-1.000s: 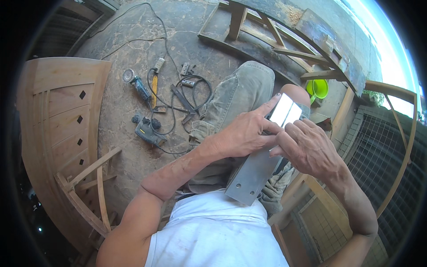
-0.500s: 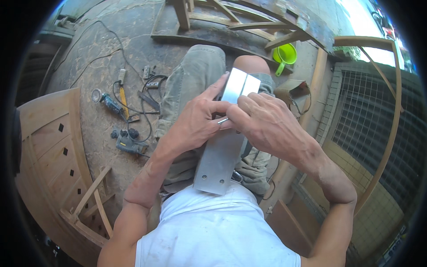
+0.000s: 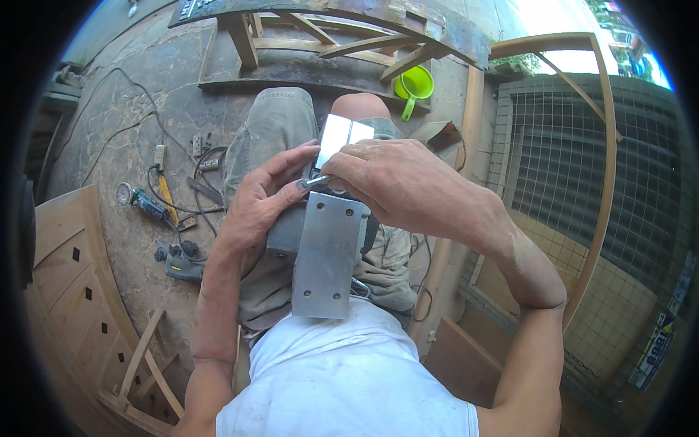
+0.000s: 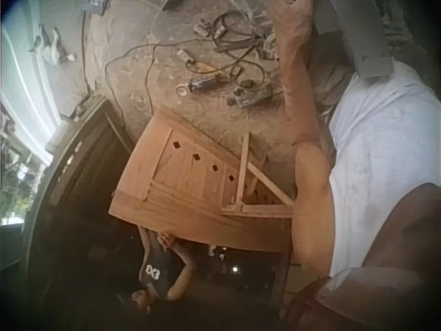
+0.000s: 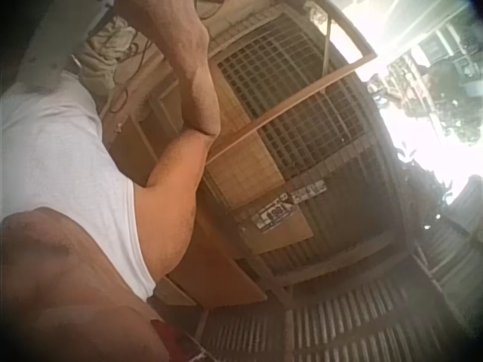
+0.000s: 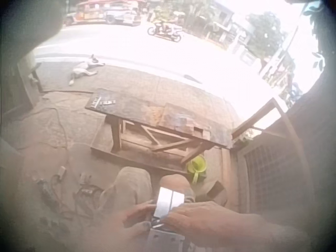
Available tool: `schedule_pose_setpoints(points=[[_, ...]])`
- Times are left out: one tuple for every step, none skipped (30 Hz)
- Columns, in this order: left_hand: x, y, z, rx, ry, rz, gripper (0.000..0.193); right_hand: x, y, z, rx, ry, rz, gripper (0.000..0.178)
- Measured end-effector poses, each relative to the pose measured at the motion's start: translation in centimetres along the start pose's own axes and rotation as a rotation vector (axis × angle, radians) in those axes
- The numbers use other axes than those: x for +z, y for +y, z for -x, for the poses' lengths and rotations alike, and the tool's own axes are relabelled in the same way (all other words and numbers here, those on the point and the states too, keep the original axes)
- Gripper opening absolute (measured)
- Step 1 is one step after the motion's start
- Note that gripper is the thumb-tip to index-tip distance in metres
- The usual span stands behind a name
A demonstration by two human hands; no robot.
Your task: Adjusting the base plate and blades of an electric power planer using a screwdriver.
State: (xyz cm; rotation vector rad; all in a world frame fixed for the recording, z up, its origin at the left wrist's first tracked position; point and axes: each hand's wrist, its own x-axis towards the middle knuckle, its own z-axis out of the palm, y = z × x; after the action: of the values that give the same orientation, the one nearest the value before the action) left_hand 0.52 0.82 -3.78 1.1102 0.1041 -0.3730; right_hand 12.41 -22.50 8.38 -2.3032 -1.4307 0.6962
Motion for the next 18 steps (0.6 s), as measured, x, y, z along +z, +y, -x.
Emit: schedule_pose_setpoints(points=[[-0.1, -0.1, 0.0, 0.004, 0.009, 0.004, 0.063, 0.1, -0.1, -0.3, 0.020, -0.032, 0.035, 0.021], [-0.1, -0.3, -0.1, -0.002, 0.008, 0.024, 0.061, 0.1, -0.2, -0.5, 0.010, -0.040, 0.037, 0.021], [-0.2, -0.4, -0.2, -0.008, 0.006, 0.045, 0.059, 0.0, -0.2, -0.6, 0.012, -0.048, 0.062, 0.022], [-0.3, -0.6, -0.3, -0.004, 0.015, 0.050, 0.059, -0.1, -0.2, -0.8, 0.014, -0.057, 0.088, 0.023], [-0.5, -0.7, -0.3, 0.015, -0.002, 0.011, 0.059, -0.5, -0.4, -1.1, 0.002, -0.065, 0.087, 0.023], [-0.7, -0.7, -0.3, 0.034, -0.020, -0.028, 0.058, -1.1, -0.6, -1.6, -0.052, -0.114, 0.151, 0.024], [-0.7, -0.6, -0.3, 0.035, -0.008, -0.025, 0.058, -1.5, -0.8, -2.0, -0.105, -0.162, 0.215, 0.026], [-0.6, -0.5, -0.4, 0.026, -0.015, 0.003, 0.055, -1.5, -1.0, -2.2, -0.110, -0.167, 0.214, 0.026], [-0.6, -0.5, -0.4, 0.017, -0.023, 0.030, 0.053, -1.4, -1.2, -2.5, -0.137, -0.170, 0.249, 0.027], [-0.6, -0.5, -0.2, 0.017, -0.017, 0.033, 0.053, -1.4, -1.4, -2.7, -0.166, -0.173, 0.284, 0.029], [-0.7, -0.5, -0.2, 0.019, -0.018, -0.008, 0.048, -1.2, -1.2, -2.9, -0.177, -0.176, 0.285, 0.029], [-0.8, -0.4, -0.1, 0.020, -0.017, -0.050, 0.044, -0.8, -0.8, -3.1, -0.189, -0.167, 0.241, 0.027], [-0.7, -0.4, 0.0, 0.023, -0.001, -0.051, 0.044, -0.6, -0.5, -3.3, -0.204, -0.158, 0.195, 0.025], [-0.7, -0.6, -0.1, 0.111, -0.006, -0.193, 0.043, -0.6, -0.4, -3.4, -0.231, -0.162, 0.196, 0.025], [-1.0, -0.7, -0.1, 0.194, 0.002, -0.346, 0.043, -0.4, -0.5, -3.4, -0.211, -0.171, 0.180, 0.022], [-0.7, -1.4, -0.6, 0.217, 0.006, -0.376, 0.048, -0.3, -0.5, -3.4, -0.194, -0.180, 0.162, 0.020], [-0.5, -1.2, -1.0, 0.213, -0.012, -0.380, 0.049, -0.2, -0.6, -3.2, -0.244, -0.181, 0.151, 0.020], [-0.4, -1.2, -0.9, 0.199, -0.025, -0.384, 0.051, -0.2, -0.8, -2.7, -0.193, -0.145, 0.096, 0.017]])
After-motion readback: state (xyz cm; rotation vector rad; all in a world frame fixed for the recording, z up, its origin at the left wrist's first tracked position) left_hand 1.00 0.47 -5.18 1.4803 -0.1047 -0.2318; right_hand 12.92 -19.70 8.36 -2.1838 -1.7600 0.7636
